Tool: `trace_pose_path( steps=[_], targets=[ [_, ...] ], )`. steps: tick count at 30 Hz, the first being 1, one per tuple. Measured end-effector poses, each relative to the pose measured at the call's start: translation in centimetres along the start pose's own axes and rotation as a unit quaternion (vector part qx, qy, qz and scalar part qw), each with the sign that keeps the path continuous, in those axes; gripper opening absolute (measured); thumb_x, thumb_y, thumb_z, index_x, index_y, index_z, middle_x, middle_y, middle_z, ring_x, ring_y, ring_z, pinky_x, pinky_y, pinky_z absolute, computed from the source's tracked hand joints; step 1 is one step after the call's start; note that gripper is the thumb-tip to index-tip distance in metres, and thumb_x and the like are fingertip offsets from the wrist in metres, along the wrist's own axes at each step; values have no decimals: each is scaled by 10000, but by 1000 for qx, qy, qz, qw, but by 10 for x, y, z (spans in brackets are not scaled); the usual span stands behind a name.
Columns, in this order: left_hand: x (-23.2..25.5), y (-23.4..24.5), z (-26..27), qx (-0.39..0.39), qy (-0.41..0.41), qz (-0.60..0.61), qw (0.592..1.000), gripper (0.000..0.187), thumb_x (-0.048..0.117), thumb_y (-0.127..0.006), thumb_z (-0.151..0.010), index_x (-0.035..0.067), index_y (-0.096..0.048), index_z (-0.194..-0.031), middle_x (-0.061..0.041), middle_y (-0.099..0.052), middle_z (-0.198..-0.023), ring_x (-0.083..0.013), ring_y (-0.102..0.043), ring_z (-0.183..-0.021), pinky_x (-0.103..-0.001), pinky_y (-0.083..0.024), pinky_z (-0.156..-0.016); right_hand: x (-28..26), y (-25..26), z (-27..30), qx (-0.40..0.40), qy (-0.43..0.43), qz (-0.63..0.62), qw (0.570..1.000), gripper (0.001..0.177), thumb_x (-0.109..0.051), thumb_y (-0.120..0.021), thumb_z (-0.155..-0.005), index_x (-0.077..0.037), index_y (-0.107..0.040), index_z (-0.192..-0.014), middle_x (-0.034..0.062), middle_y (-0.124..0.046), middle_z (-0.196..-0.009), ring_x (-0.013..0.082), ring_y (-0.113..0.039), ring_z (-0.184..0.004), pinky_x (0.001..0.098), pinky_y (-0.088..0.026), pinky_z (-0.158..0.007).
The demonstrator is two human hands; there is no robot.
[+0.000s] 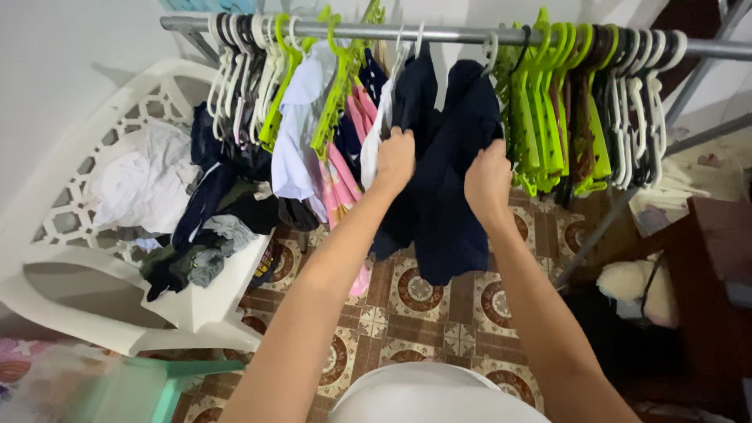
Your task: The person picks up various garments from a white plastic chair, places them onto hangers, and hangs them on a metal clothing rack. The person handles a pink garment, a navy blue star-patterned garment, a white t-shirt, and a dark jacket.
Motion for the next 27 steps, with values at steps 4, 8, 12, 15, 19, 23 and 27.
trace_pose_path(
  steps=[4,8,12,15,19,23,27],
  targets=[
    [3,-5,4,10,8,15,1000,254,-38,-621,-839,-1,-665,-1087,-250,-618,-1096,-450,-715,-830,-502,-593,-728,-10,-11,-35,7,14,10,1000,196,-98,-496,-1047,85,-476,-1113,357,-670,-975,551,-646,-907,595,-502,-814],
    [9,-11,4,14,21,13,1000,227,-28,-625,-864,3,-660,-1086,-242,-610,-1097,-437,-720,-813,-498,-594,-684,-9,-25,-50,15,50,-4,999,185,-77,-493,-1032,93,-471,-1099,349,-676,-942,534,-659,-895,584,-508,-803],
    [18,-13,6,1,7,12,1000,298,-39,-657,-822,4,-641,-1116,-247,-592,-1126,-428,-717,-835,-485,-597,-709,3,-46,-55,12,70,-42,997,157,-52,-484,-1014,89,-466,-1081,355,-669,-926,526,-668,-909,573,-520,-798],
    [27,-8,12,-10,-12,38,999,480,-53,-696,-707,-1,-615,-1178,-244,-585,-1111,-430,-704,-836,-494,-587,-718,15,-63,-60,-13,69,-29,997,176,-62,-487,-1026,88,-446,-1109,366,-671,-930,556,-646,-902,605,-496,-813],
    [42,5,15,12,-22,59,998,527,-47,-706,-692,3,-591,-1204,-239,-587,-1122,-428,-698,-878,-483,-587,-739,19,-71,-63,-38,60,-11,997,266,-60,-512,-1012,78,-426,-1222,369,-672,-970,559,-643,-925,619,-487,-842],
    [54,28,24,10,6,89,996,488,33,-666,-820,78,-561,-1294,-225,-589,-1149,-414,-699,-863,-498,-569,-714,1,-56,-58,-6,76,-31,997,527,-92,-606,-965,60,-362,-1407,349,-601,-1233,525,-606,-1062,576,-476,-880],
    [57,55,41,85,-4,213,973,514,144,-656,-920,136,-495,-1408,-207,-645,-1088,-426,-664,-812,-502,-532,-653,-31,-29,-44,49,163,3,985,645,-132,-701,-951,21,-373,-1485,255,-545,-1416,457,-517,-1246,523,-422,-986]
  ],
)
Point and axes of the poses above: each hand's wrist, its own z-axis away from the middle knuckle, its own y-axis out of the back of the hand, x = y × z, the point moved 1 cm from there along -z, towards the middle knuckle
